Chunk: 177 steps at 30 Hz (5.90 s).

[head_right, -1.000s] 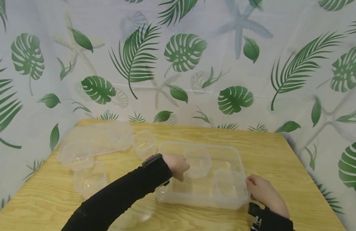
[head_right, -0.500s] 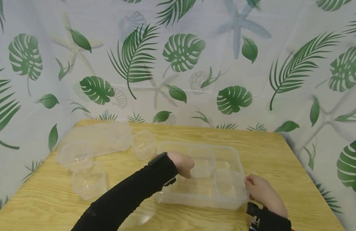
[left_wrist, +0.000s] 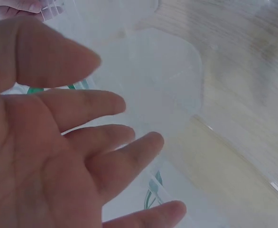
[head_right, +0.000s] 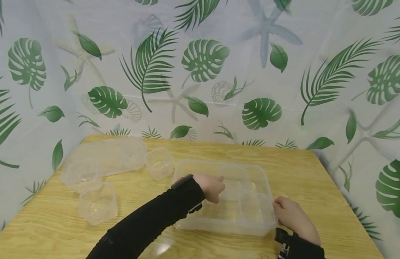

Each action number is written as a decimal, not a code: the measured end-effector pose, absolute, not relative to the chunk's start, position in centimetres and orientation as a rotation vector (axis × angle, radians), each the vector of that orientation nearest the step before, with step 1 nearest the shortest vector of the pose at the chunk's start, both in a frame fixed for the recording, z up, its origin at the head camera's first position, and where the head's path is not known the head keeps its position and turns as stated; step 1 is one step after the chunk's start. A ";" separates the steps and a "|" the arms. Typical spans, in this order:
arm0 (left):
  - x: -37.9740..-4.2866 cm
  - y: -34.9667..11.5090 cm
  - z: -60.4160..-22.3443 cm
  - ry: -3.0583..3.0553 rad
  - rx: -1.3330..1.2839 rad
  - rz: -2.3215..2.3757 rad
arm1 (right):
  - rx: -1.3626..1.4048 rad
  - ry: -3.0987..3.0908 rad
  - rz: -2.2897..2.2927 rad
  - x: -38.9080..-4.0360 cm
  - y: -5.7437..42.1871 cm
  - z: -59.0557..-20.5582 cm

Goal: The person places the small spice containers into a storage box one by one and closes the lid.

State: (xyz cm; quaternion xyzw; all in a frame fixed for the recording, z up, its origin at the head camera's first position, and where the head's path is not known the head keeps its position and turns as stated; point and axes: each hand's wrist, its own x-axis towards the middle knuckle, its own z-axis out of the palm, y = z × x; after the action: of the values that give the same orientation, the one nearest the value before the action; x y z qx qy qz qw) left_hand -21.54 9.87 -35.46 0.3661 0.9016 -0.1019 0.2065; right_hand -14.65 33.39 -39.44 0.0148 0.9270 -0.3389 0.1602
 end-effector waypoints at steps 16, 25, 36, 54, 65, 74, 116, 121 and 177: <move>-21.5 11.1 -36.0 2.511 1.061 -0.200 | 0.033 2.666 -0.972 -14.4 33.1 -39.3; -21.2 11.7 -36.3 2.517 1.063 -0.178 | 0.018 2.680 -0.945 -14.2 33.0 -39.0; -21.1 12.5 -36.4 2.519 1.050 -0.165 | 0.031 2.699 -0.949 -14.5 32.8 -39.0; -22.7 13.8 -38.9 2.538 1.095 -0.226 | 0.022 2.731 -0.904 -14.6 32.8 -39.1; -21.1 12.9 -37.0 2.529 1.071 -0.181 | 0.022 2.714 -0.951 -14.3 32.9 -39.3; -21.1 13.0 -37.0 2.523 1.057 -0.200 | 0.024 2.706 -0.937 -14.3 32.9 -39.2; -18.1 4.2 -32.0 2.696 1.297 0.084 | -0.016 2.724 -0.997 -14.0 33.4 -39.3; -18.7 -0.4 -32.7 2.951 1.214 0.252 | -0.031 2.733 -0.996 -14.0 33.5 -39.4; -21.8 -11.6 -42.2 3.054 0.378 0.714 | 0.021 2.663 -0.933 -15.0 33.6 -39.6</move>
State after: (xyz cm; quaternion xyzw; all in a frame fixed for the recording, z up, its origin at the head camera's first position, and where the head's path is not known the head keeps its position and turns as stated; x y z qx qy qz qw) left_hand -21.75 -11.64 -42.22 0.1196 0.9667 0.2259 -0.0087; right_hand -15.02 33.60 -39.59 0.0072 0.9316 -0.3265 0.1594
